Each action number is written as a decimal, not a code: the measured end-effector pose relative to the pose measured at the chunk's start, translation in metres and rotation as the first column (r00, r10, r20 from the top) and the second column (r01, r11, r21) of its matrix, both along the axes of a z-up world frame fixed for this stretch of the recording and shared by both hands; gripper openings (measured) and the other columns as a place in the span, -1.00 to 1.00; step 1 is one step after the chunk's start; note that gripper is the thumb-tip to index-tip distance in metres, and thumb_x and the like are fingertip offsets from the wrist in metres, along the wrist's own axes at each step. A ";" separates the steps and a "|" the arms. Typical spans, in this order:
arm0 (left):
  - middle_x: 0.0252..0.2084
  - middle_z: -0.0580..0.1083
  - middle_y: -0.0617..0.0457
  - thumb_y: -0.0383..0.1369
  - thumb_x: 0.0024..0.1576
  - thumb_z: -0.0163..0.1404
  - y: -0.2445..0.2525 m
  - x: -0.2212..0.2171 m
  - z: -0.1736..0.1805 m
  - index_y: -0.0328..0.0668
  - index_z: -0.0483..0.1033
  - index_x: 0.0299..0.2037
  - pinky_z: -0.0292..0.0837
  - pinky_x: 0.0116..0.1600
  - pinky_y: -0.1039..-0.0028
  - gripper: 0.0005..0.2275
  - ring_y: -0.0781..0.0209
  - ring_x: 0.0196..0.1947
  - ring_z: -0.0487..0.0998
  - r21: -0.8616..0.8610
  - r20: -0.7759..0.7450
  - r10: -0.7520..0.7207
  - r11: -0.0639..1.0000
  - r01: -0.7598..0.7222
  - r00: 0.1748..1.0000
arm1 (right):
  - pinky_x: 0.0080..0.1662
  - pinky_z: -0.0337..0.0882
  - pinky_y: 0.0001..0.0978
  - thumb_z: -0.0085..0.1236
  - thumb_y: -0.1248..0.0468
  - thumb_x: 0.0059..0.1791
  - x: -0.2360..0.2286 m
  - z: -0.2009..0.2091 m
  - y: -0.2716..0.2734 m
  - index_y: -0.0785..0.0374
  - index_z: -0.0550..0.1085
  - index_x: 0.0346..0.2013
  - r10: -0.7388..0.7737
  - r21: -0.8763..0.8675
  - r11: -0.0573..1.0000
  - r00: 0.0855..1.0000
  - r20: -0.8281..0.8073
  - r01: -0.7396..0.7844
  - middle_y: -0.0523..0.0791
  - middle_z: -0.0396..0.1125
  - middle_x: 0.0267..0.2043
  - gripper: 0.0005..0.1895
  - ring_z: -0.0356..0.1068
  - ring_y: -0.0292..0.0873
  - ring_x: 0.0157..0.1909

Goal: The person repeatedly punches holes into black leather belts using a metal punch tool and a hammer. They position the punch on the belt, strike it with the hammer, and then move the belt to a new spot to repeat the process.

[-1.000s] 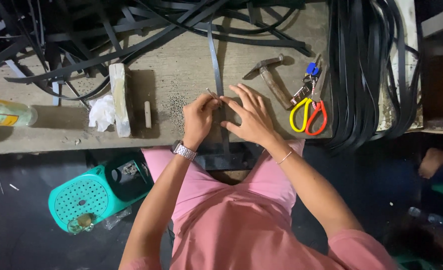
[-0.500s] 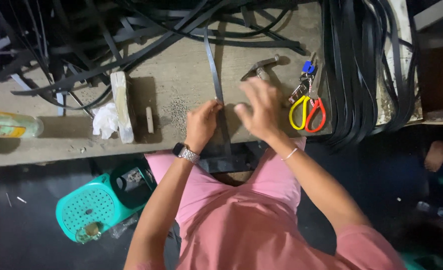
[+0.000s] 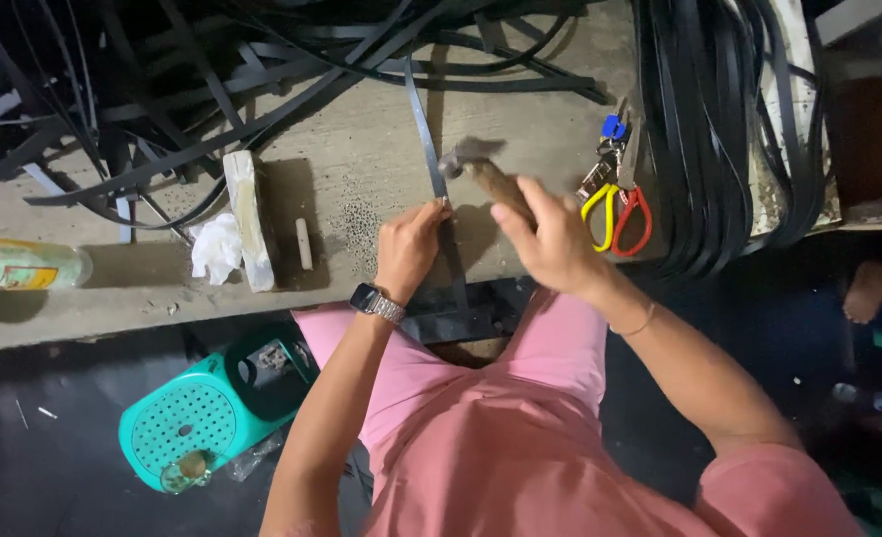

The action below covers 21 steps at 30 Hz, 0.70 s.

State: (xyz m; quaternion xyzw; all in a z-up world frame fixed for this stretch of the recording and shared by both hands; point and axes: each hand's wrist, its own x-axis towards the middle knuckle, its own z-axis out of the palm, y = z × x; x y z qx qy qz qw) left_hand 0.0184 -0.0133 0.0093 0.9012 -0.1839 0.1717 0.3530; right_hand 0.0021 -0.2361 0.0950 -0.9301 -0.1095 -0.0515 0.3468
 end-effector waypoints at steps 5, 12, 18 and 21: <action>-0.50 0.52 0.15 -0.44 0.28 0.01 0.001 -0.001 -0.001 0.03 0.51 -0.23 0.51 -0.36 0.46 -0.92 0.12 -0.48 0.62 0.008 0.025 0.004 1.000 -0.004 1.000 | -0.16 0.44 0.01 0.04 -0.05 0.09 -0.011 0.042 0.013 0.22 0.45 0.07 0.065 0.003 0.998 0.997 -0.050 -0.065 0.09 0.47 -0.30 -0.56 0.50 0.24 -0.16; -0.51 0.50 0.10 -0.43 0.29 -0.01 0.000 -0.001 -0.004 0.01 0.49 -0.26 0.52 -0.35 0.43 -0.91 0.06 -0.47 0.62 0.011 0.033 0.002 1.000 -0.002 0.999 | -0.22 0.44 0.17 -0.05 -0.03 0.12 -0.017 0.049 0.018 0.23 0.38 0.08 0.082 -0.018 0.996 0.971 -0.227 -0.088 0.21 0.46 -0.37 -0.57 0.51 0.30 -0.20; -0.50 0.53 0.10 -0.43 0.28 0.01 0.001 0.000 0.007 0.00 0.50 -0.23 0.54 -0.32 0.40 -0.93 0.05 -0.46 0.63 -0.044 -0.002 -0.008 0.999 0.008 1.000 | -0.17 0.41 0.18 -0.01 -0.07 0.14 0.022 -0.022 -0.012 0.14 0.39 0.20 -0.153 -0.181 0.970 0.987 0.057 0.161 0.18 0.49 -0.24 -0.54 0.51 0.28 -0.18; -0.46 0.56 0.11 -0.47 0.27 0.03 0.000 0.000 0.006 -0.01 0.51 -0.24 0.53 -0.29 0.47 -0.92 0.07 -0.43 0.64 -0.099 -0.045 -0.016 0.995 0.011 0.999 | -0.22 0.47 0.12 0.15 0.15 0.06 0.046 -0.069 -0.018 0.20 0.39 0.21 -0.107 -0.312 0.929 0.951 0.290 0.200 0.15 0.46 -0.30 -0.56 0.52 0.25 -0.20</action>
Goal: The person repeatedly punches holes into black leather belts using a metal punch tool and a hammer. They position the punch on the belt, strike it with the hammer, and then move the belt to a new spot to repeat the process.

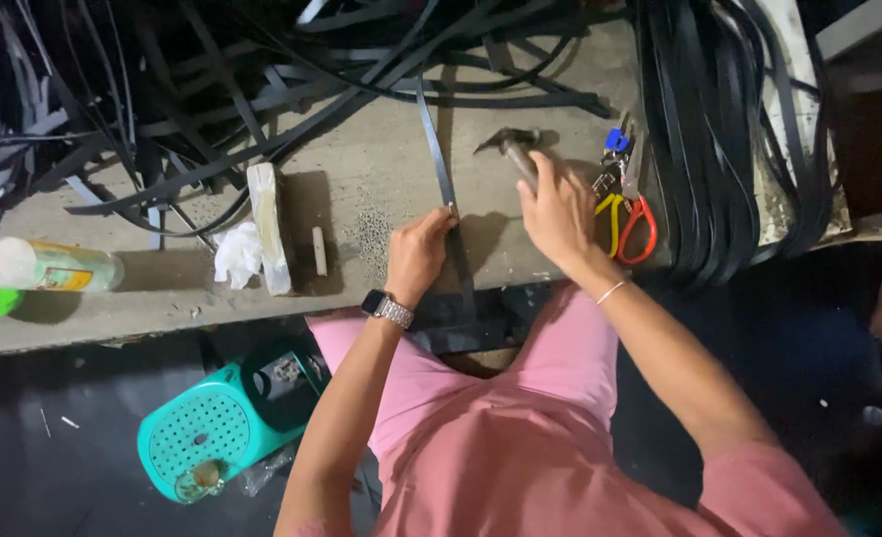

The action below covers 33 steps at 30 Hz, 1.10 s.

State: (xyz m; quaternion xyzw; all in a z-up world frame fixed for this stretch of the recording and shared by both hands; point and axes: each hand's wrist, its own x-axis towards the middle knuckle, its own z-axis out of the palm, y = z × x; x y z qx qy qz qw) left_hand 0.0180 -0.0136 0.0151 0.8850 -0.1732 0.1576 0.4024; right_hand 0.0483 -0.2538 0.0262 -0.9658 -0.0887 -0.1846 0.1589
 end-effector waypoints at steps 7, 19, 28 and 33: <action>-0.44 0.59 0.11 -0.47 0.26 0.06 0.002 0.001 0.000 -0.02 0.54 -0.23 0.55 -0.24 0.44 -0.93 0.10 -0.39 0.68 0.004 -0.040 0.017 1.000 -0.017 0.999 | 0.13 0.31 0.08 0.31 0.15 -0.10 -0.015 0.016 0.049 0.05 0.44 0.23 0.427 -0.029 0.903 0.904 -0.022 -0.428 -0.01 0.29 0.21 -0.41 0.18 0.14 0.35; -0.40 0.62 -0.10 -0.53 0.27 0.03 -0.002 0.007 0.014 -0.25 0.61 -0.23 0.61 -0.24 0.27 -0.91 -0.05 -0.33 0.71 -0.406 -0.219 0.028 0.907 -0.117 0.975 | 0.43 -0.05 0.10 0.16 -0.18 -0.02 -0.031 0.024 0.049 0.01 0.40 0.28 0.413 0.054 0.910 0.886 -0.213 -0.411 -0.02 0.12 0.43 -0.35 -0.02 0.10 0.52; -0.42 0.61 -0.08 -0.55 0.28 0.03 -0.004 0.009 0.001 -0.24 0.59 -0.27 0.58 -0.24 0.34 -0.90 -0.02 -0.35 0.70 -0.391 -0.174 0.044 0.914 -0.110 0.984 | 0.45 -0.08 0.09 0.20 -0.18 -0.05 -0.029 0.017 0.047 -0.02 0.38 0.31 0.412 0.084 0.911 0.880 -0.237 -0.403 -0.04 0.11 0.43 -0.31 -0.04 0.05 0.53; -0.41 0.61 -0.11 -0.59 0.26 0.03 -0.004 0.009 0.010 -0.27 0.57 -0.29 0.60 -0.23 0.32 -0.90 -0.06 -0.35 0.70 -0.394 -0.164 0.039 0.913 -0.102 0.986 | 0.45 -0.08 0.10 0.15 -0.24 -0.02 -0.029 0.021 0.047 -0.04 0.36 0.32 0.416 0.086 0.909 0.875 -0.248 -0.408 -0.05 0.12 0.42 -0.30 -0.04 0.06 0.53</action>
